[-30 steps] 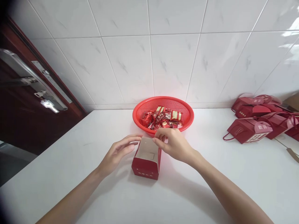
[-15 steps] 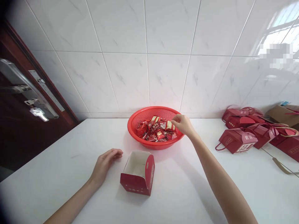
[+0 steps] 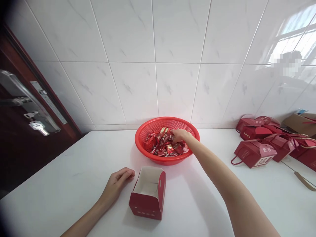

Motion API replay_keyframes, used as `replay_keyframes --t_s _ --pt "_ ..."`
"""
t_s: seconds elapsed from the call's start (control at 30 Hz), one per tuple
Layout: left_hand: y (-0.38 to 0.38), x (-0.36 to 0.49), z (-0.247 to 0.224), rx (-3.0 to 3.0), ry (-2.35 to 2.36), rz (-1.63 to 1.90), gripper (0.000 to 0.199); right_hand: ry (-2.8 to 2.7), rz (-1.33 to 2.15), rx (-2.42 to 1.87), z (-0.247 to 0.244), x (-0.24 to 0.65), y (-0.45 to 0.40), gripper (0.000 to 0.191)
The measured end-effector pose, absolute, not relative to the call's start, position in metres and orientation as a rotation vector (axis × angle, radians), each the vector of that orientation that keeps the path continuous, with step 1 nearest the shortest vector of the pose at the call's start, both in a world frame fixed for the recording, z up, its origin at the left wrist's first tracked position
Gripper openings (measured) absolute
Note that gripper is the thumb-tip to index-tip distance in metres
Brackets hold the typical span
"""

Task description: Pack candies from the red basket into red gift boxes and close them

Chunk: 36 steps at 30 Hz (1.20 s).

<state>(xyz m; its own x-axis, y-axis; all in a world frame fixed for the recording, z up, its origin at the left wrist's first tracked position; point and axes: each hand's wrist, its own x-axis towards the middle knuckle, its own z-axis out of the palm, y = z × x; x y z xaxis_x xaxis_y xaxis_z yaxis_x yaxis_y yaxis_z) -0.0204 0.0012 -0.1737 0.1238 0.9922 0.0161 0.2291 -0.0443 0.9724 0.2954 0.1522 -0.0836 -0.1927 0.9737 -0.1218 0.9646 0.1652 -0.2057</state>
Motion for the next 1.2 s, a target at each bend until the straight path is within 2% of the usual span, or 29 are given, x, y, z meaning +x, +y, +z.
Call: replay_keyframes --t_s 0.1,0.17,0.47,0.57,0.93,1.03,1.2 --pt "0.0 -0.019 -0.173 1.458 1.253 0.99 0.04 -2.237 0.575 -1.945 -0.08 0.303 0.15 0.017" --pt "0.0 -0.019 -0.172 1.466 1.249 0.968 0.038 -2.149 0.724 -1.875 -0.075 0.309 0.147 0.008" --pt "0.0 -0.016 -0.172 1.513 1.275 0.975 0.036 -1.799 1.055 -1.353 -0.068 0.31 0.129 0.024" --pt "0.0 -0.016 -0.172 1.529 1.279 0.975 0.036 -1.714 1.032 -1.257 -0.071 0.313 0.129 0.035" --pt "0.0 -0.015 -0.172 1.524 1.28 0.95 0.037 -1.425 0.903 -1.044 -0.073 0.313 0.121 0.056" --pt "0.0 -0.014 -0.172 1.485 1.266 0.963 0.038 -1.415 0.917 -0.973 -0.069 0.302 0.108 0.051" --pt "-0.002 -0.018 -0.17 1.388 1.155 0.998 0.038 -1.759 0.863 -0.743 -0.061 0.261 0.074 0.016"
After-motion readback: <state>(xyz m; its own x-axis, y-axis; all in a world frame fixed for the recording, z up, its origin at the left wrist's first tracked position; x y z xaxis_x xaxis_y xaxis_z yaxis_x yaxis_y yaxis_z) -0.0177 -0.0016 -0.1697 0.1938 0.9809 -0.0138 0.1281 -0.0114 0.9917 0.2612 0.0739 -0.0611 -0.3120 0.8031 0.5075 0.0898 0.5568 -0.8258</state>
